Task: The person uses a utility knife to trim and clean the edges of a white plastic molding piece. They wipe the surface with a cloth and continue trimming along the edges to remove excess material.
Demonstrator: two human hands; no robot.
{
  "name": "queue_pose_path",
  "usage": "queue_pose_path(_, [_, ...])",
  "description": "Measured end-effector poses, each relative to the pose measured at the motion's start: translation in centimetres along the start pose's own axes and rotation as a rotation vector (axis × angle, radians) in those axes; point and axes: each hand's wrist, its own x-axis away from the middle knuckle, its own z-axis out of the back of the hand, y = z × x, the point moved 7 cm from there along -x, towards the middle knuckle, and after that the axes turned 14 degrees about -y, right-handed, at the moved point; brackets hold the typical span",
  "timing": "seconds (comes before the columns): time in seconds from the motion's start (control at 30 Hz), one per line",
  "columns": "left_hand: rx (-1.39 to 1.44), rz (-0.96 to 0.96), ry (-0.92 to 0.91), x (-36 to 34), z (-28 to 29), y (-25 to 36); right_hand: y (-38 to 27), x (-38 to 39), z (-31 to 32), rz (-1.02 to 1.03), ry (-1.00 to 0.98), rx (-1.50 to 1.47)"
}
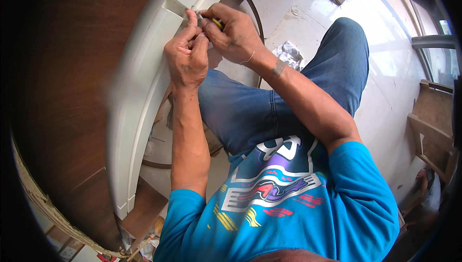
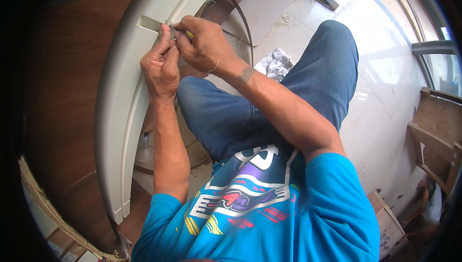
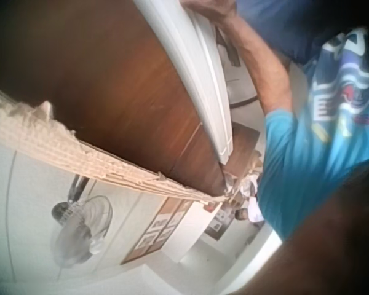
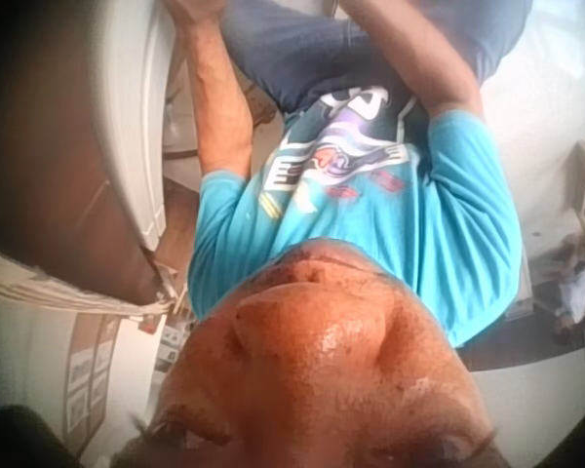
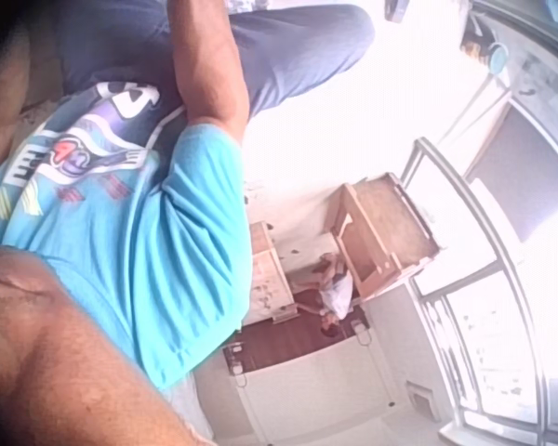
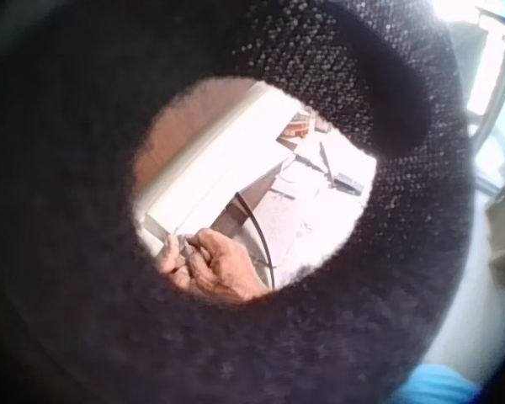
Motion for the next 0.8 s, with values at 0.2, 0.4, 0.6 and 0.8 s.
queue_pose_path(0.2, [-0.073,0.103,-0.08,0.4,0.6,-0.8,-0.5,0.0,-0.6,0.043,-0.081,0.032])
queue_pose_path(0.4, [0.053,0.158,-0.017,0.9,0.3,0.0,0.9,0.7,1.3,-0.046,-0.059,-0.103])
queue_pose_path(0.6, [0.099,0.179,-0.08,0.6,-0.1,0.1,3.5,-2.4,9.7,-0.034,0.347,-0.214])
queue_pose_path(0.8, [0.134,0.148,-0.026,1.0,-0.1,0.7,4.5,-5.1,11.4,-0.14,0.343,-0.233])
